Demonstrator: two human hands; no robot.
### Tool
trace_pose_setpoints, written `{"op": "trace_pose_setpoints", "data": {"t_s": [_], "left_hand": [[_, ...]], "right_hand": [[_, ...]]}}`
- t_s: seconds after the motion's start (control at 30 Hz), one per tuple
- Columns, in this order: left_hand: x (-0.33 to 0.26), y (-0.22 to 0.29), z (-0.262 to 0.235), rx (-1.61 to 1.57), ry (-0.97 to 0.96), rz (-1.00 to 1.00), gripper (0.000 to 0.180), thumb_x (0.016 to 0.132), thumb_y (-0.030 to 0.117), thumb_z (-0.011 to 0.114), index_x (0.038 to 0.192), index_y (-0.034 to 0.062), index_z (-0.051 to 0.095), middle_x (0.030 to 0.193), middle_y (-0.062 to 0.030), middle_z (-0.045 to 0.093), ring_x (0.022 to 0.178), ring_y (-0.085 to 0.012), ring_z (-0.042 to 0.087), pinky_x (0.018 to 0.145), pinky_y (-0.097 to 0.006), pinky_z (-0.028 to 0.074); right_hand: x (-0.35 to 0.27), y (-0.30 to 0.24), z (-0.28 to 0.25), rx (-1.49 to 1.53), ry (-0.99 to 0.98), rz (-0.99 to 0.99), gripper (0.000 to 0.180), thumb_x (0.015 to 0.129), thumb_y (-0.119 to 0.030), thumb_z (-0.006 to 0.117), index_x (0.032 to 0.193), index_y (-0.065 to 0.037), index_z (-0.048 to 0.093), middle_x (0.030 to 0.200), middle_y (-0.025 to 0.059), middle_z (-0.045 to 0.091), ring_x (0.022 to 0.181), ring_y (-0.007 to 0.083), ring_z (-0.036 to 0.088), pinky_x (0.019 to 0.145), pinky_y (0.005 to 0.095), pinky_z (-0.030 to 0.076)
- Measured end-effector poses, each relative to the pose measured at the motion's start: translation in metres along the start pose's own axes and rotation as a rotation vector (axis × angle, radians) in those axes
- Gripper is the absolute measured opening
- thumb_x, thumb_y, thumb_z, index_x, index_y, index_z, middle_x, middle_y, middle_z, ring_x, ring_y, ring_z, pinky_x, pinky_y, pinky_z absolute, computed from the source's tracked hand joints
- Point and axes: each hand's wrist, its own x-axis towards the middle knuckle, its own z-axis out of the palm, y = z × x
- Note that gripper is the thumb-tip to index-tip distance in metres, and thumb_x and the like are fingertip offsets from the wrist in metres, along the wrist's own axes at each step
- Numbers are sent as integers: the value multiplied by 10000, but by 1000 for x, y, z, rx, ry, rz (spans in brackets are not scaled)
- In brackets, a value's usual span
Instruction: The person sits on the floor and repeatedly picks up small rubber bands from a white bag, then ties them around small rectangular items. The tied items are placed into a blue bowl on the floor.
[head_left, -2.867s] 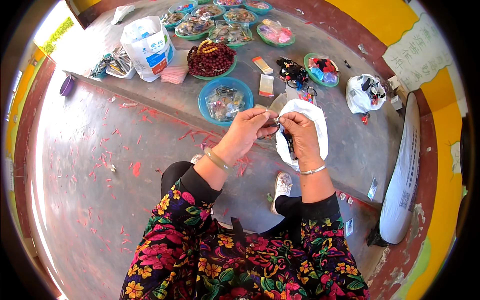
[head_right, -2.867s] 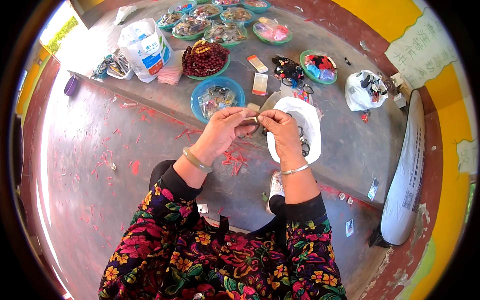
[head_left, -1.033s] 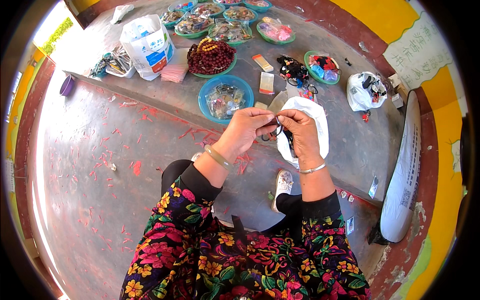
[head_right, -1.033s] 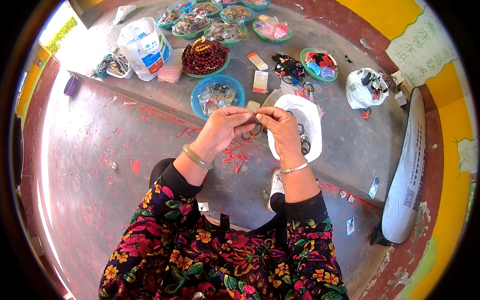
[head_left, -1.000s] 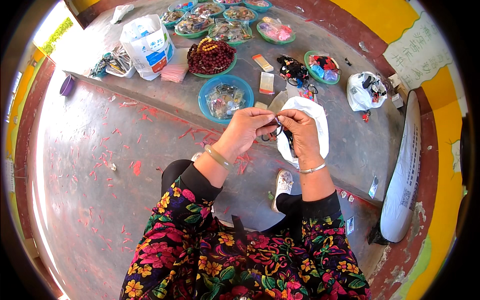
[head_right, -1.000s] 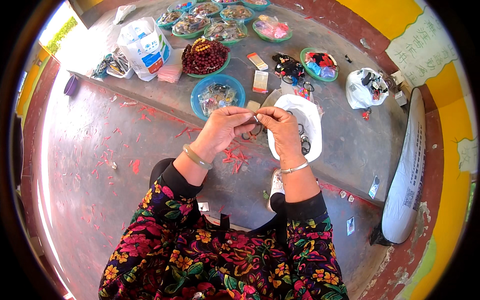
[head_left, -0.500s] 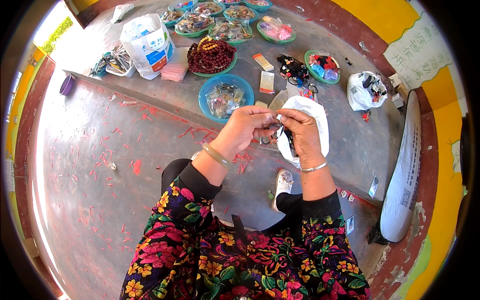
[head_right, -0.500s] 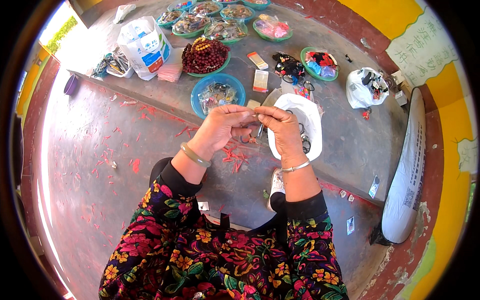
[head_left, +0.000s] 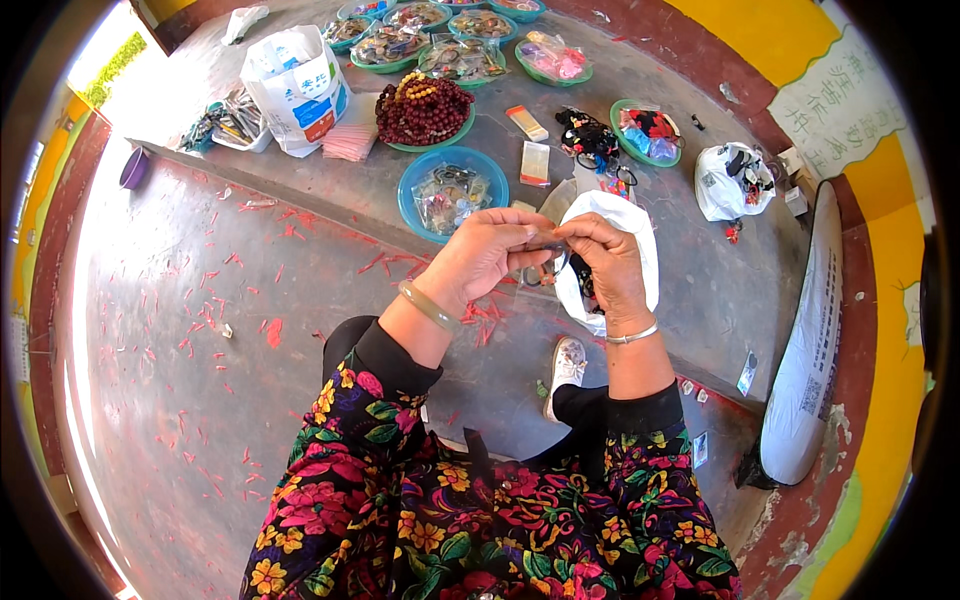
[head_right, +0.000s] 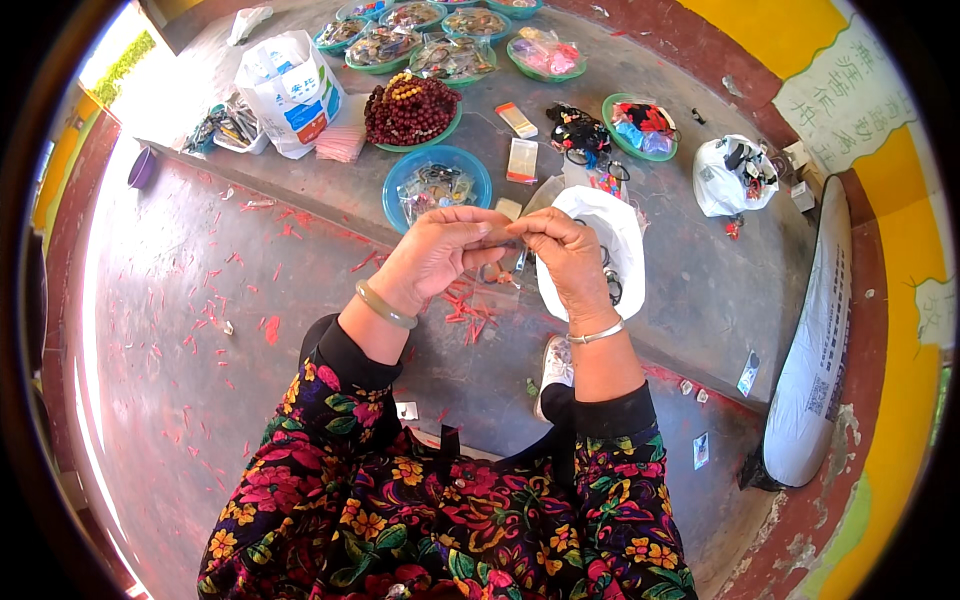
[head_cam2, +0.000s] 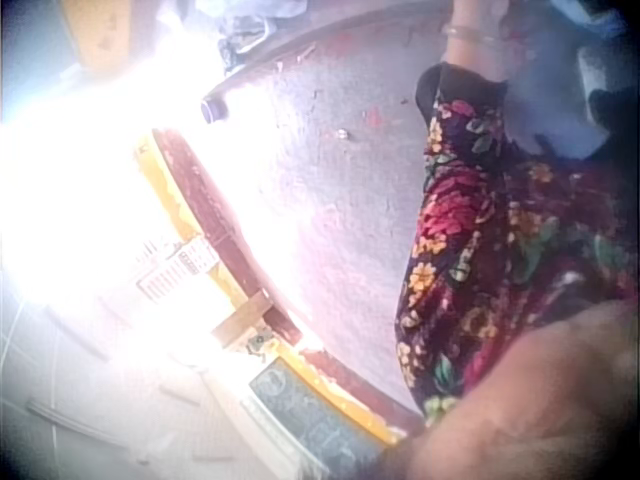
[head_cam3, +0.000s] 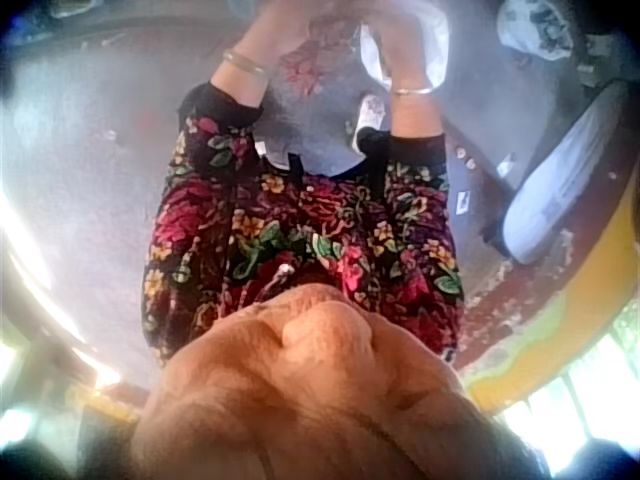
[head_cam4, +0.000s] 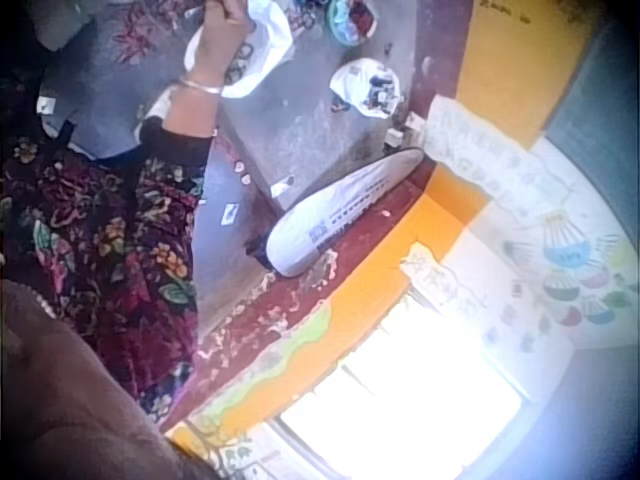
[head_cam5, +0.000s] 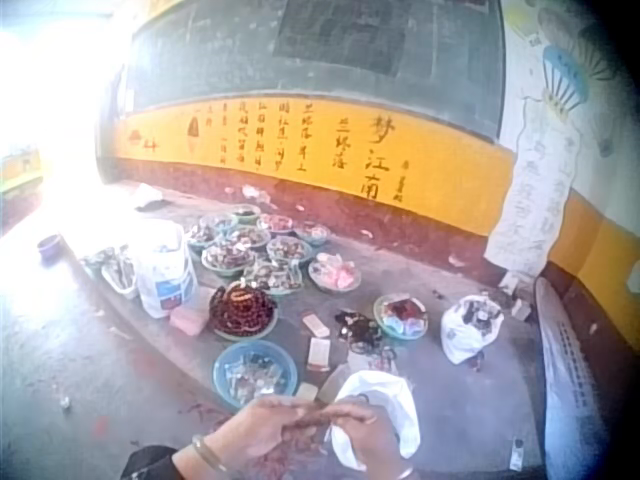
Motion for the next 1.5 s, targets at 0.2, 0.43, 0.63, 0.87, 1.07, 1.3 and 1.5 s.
{"op": "trace_pose_setpoints", "data": {"t_s": [0.2, 0.43, 0.63, 0.87, 1.07, 1.3, 1.5], "left_hand": [[3, 1, -3, -43, -63, 0, 247, 876, 66, 523, 1069, -86, 549, 1033, -179, 606, 954, -224, 616, 819, -289, 531], [4, -6, 2, -2, 80, 18, 148, 870, 41, 546, 971, -65, 562, 903, -96, 597, 874, -192, 619, 776, -256, 538], [6, -8, -1, 88, 133, 83, 144, 879, 42, 540, 957, -68, 591, 939, -127, 620, 864, -207, 636, 755, -260, 549], [6, -8, 8, 212, 175, 153, 154, 881, 36, 534, 971, -76, 586, 936, -115, 619, 855, -189, 633, 756, -261, 549], [7, -14, 10, 358, 161, 173, 147, 876, 44, 544, 975, -51, 595, 933, -88, 620, 828, -159, 625, 754, -258, 543], [5, -14, 10, 315, 117, 165, 157, 887, 69, 536, 977, -44, 597, 939, -91, 625, 825, -163, 629, 737, -251, 540], [4, -11, 8, 239, 105, 168, 176, 891, 77, 533, 991, -55, 591, 954, -111, 632, 852, -172, 629, 740, -257, 542]], "right_hand": [[0, 0, 1, -101, 33, -34, 149, 798, 59, 558, 859, -6, 677, 840, 27, 612, 804, 103, 560, 718, 228, 439], [0, -1, 2, -222, 43, -65, 179, 788, 69, 546, 869, -16, 681, 841, 24, 612, 797, 104, 561, 712, 224, 439], [0, 0, -1, -71, 49, -18, 216, 789, 49, 532, 967, 16, 649, 912, 41, 631, 833, 107, 566, 733, 224, 439], [2, 1, 0, 146, 127, 145, 209, 802, -57, 640, 1005, -6, 628, 877, 20, 622, 798, 71, 546, 705, 193, 416], [3, 13, 1, 127, 86, 159, 122, 768, -85, 701, 847, -8, 649, 771, -7, 610, 705, 50, 512, 639, 187, 400], [1, 10, 1, 121, 110, 118, 110, 763, -88, 708, 799, 1, 654, 717, -8, 610, 651, 50, 504, 615, 192, 401], [2, 6, 0, 163, 109, 126, 131, 775, -101, 699, 833, 11, 666, 741, -1, 625, 680, 57, 524, 632, 189, 411]]}}
